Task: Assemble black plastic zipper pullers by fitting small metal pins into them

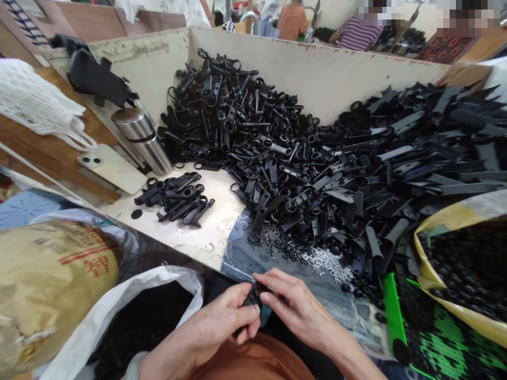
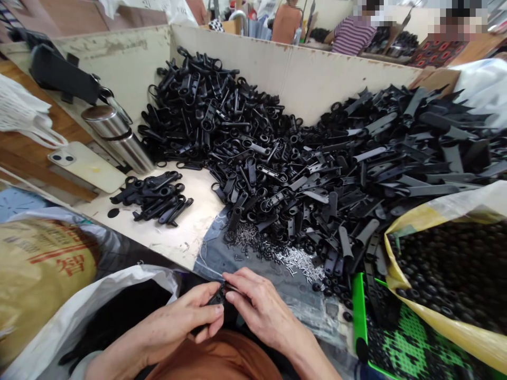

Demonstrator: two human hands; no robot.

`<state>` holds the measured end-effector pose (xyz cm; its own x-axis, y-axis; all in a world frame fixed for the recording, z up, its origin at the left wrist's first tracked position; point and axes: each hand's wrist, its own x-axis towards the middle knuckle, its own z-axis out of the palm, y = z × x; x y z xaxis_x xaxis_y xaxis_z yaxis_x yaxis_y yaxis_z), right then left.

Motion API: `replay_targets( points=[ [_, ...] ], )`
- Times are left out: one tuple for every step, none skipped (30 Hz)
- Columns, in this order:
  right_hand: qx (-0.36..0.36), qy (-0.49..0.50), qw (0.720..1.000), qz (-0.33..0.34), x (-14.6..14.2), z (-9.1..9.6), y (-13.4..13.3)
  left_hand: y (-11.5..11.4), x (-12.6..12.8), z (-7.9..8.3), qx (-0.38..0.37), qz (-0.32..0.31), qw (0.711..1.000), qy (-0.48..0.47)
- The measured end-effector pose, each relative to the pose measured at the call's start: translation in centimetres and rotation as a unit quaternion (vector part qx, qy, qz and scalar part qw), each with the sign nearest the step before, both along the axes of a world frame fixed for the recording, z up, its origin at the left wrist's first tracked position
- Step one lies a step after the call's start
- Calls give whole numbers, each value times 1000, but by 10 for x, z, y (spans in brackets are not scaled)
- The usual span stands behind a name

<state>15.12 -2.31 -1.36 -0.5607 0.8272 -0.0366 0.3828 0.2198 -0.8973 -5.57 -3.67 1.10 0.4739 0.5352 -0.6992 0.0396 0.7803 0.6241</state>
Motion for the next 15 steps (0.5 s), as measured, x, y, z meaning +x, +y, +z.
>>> replay_targets(
  points=[
    [5,-3,1000,0,0,0,0,0,0,-1,-5,3,1000,-1],
    [11,-6,1000,-2,0,0,0,-1,0,-2,-9,8,1000,-2],
    [17,-7,1000,-6,0,0,0,-2,1,-3,-11,16,1000,-3],
    [23,-8,1000,-11,0,0,-1,-3,1,-4,-12,25,1000,-4],
    [29,-7,999,-16,-1,0,-2,-5,1,-6,-13,34,999,-3],
    [36,-4,999,-22,-2,0,-4,-7,1,-7,-13,39,999,1],
    [43,-1,999,-28,-2,0,-5,-8,1,-8,-13,39,999,5],
    [49,2,998,-33,-2,0,-8,-9,1,-9,-12,35,999,10],
    [52,4,998,-38,-2,0,-10,-10,1,-10,-12,29,999,14],
    [49,4,998,-41,-1,0,-12,-9,0,-11,-11,22,999,20],
    [41,5,998,-46,1,-1,-14,-7,0,-11,-4,15,999,32],
    [31,8,998,-60,4,-1,-14,-4,0,-12,17,11,998,52],
    [26,13,996,-85,7,-2,-14,1,1,-12,57,12,995,82],
    [28,19,992,-125,11,-4,-13,6,2,-11,114,16,986,125],
    [39,23,984,-173,15,-5,-11,13,4,-11,178,19,968,177]
  ],
)
